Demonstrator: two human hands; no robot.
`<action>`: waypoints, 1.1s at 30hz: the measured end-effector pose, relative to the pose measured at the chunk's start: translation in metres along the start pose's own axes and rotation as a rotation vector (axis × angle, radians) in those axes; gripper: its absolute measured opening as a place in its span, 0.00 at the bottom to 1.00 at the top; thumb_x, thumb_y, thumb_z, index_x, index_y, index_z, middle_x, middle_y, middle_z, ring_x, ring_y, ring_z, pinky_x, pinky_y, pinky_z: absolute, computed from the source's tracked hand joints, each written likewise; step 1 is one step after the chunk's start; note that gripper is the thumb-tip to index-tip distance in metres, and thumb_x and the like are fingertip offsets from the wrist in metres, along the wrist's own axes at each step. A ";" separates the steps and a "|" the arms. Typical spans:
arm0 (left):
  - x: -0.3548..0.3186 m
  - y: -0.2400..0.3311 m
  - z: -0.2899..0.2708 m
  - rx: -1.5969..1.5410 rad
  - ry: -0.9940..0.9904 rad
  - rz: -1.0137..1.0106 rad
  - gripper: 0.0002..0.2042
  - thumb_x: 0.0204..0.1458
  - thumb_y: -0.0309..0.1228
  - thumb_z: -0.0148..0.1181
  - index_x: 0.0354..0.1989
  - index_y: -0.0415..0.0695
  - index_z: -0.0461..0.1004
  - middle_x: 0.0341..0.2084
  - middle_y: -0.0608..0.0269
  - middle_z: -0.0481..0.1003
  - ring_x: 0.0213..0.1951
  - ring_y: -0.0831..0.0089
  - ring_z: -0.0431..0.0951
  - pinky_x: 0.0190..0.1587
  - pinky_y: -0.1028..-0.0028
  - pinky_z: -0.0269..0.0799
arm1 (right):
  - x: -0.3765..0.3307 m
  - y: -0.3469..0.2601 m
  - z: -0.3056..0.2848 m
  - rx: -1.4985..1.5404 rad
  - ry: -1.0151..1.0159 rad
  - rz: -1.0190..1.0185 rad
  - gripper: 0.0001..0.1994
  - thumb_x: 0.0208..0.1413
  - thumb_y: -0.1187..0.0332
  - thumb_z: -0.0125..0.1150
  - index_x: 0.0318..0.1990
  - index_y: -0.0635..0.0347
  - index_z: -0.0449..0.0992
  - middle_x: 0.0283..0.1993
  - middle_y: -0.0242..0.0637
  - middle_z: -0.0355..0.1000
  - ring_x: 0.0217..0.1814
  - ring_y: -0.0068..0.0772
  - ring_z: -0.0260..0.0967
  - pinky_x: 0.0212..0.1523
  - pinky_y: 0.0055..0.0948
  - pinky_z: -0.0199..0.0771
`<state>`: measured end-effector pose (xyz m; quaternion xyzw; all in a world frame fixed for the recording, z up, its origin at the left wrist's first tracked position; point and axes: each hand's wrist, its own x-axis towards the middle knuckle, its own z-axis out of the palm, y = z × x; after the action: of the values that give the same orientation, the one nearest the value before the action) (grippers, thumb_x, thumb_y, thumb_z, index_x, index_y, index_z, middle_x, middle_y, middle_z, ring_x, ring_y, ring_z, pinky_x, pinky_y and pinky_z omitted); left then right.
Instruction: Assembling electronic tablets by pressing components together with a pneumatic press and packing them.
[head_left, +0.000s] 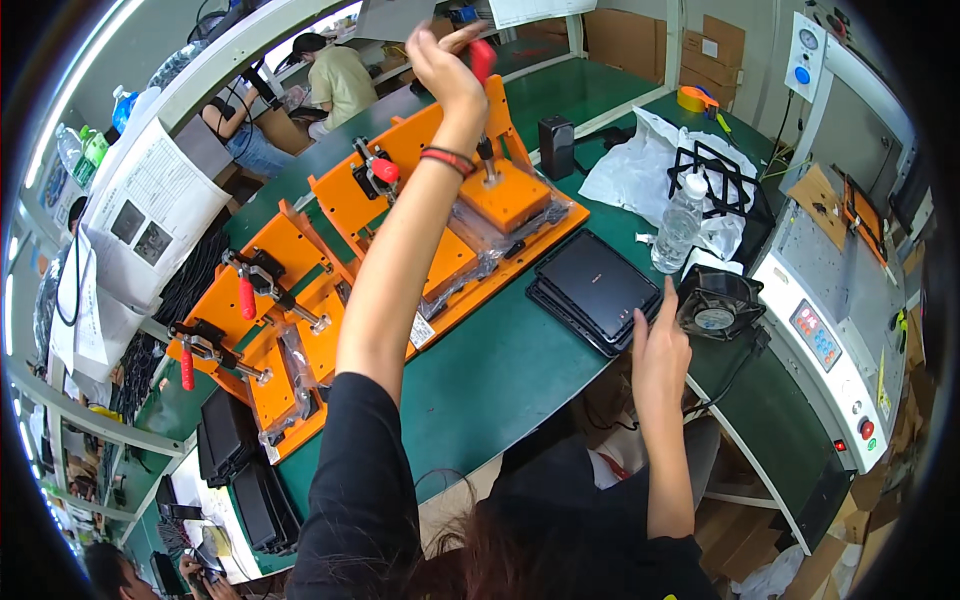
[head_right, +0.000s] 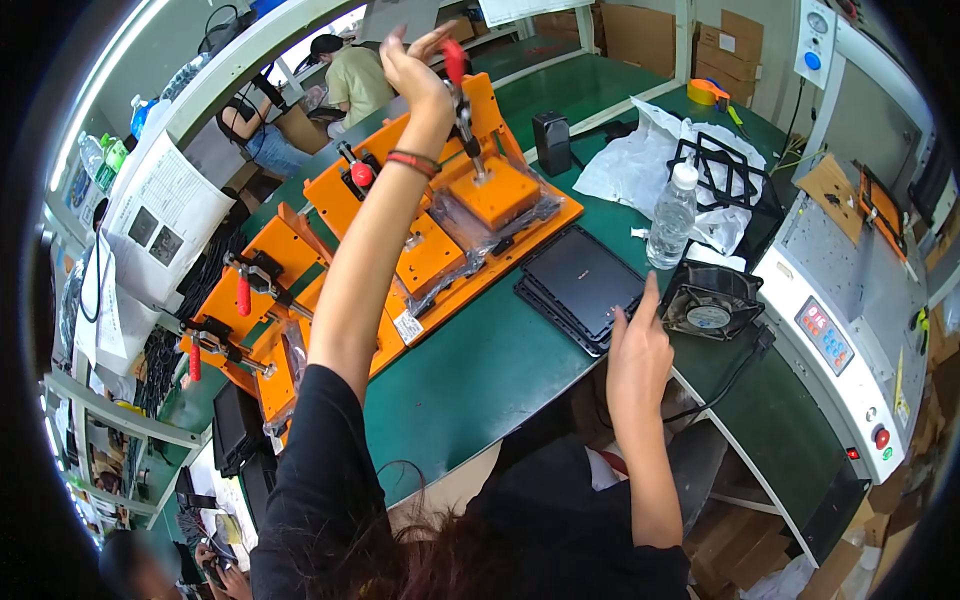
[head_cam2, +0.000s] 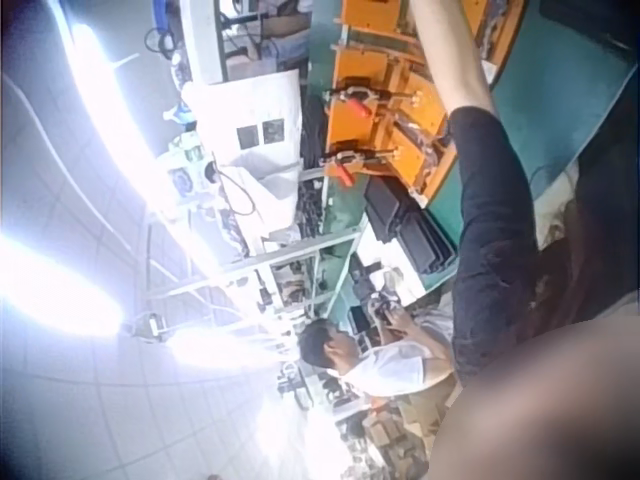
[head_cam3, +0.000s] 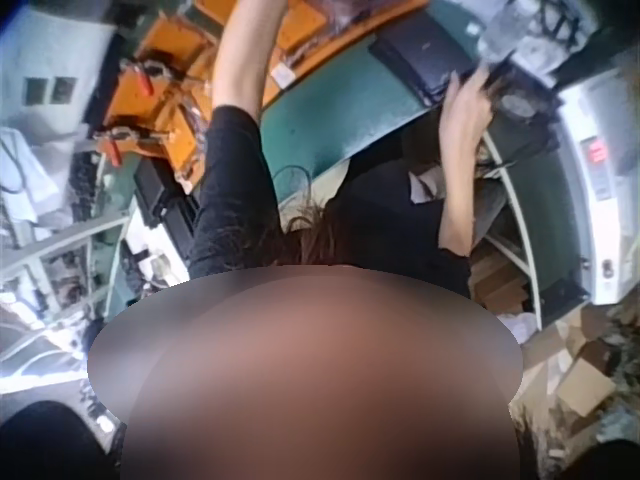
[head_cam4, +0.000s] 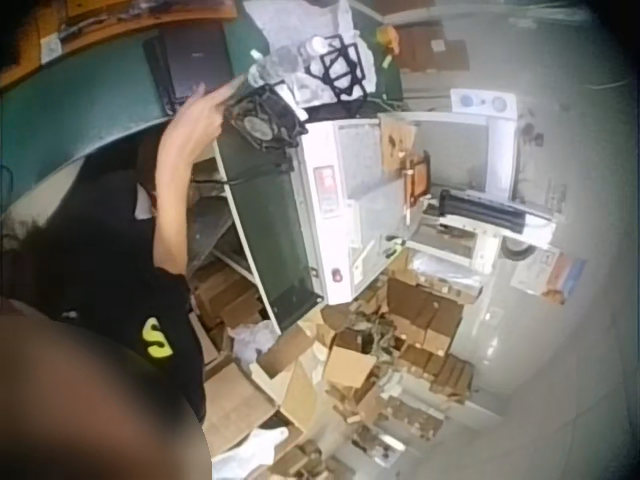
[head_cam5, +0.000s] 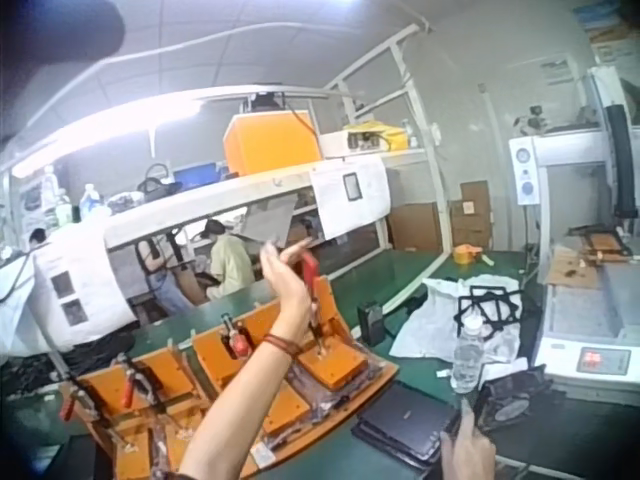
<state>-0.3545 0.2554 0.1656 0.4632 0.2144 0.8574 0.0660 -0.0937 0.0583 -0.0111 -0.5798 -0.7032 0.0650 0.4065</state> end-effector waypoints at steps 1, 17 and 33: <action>-0.004 0.015 0.003 0.086 -0.278 0.132 0.22 0.63 0.41 0.26 0.42 0.35 0.65 0.25 0.40 0.77 0.30 0.57 0.79 0.37 0.70 0.75 | -0.004 -0.004 -0.004 0.038 -0.042 0.010 0.27 0.54 0.72 0.56 0.60 0.70 0.56 0.29 0.58 0.71 0.28 0.57 0.71 0.28 0.44 0.71; -0.042 -0.024 -0.021 1.537 -1.307 0.526 0.27 0.59 0.48 0.42 0.15 0.43 0.76 0.15 0.56 0.76 0.22 0.57 0.78 0.24 0.63 0.74 | -0.057 -0.016 -0.050 0.500 -0.361 0.101 0.10 0.55 0.71 0.56 0.44 0.63 0.70 0.22 0.45 0.69 0.21 0.42 0.68 0.25 0.35 0.67; -0.038 -0.028 -0.020 1.774 -1.243 0.444 0.22 0.60 0.43 0.41 0.21 0.42 0.74 0.18 0.47 0.74 0.23 0.51 0.76 0.26 0.55 0.70 | -0.241 0.295 0.144 -0.104 -1.180 1.003 0.21 0.56 0.52 0.47 0.51 0.53 0.74 0.56 0.44 0.69 0.56 0.46 0.68 0.54 0.43 0.67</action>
<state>-0.3519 0.2622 0.1152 0.7242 0.5947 0.0101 -0.3489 0.0372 -0.0021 -0.3921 -0.7166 -0.4589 0.5060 -0.1410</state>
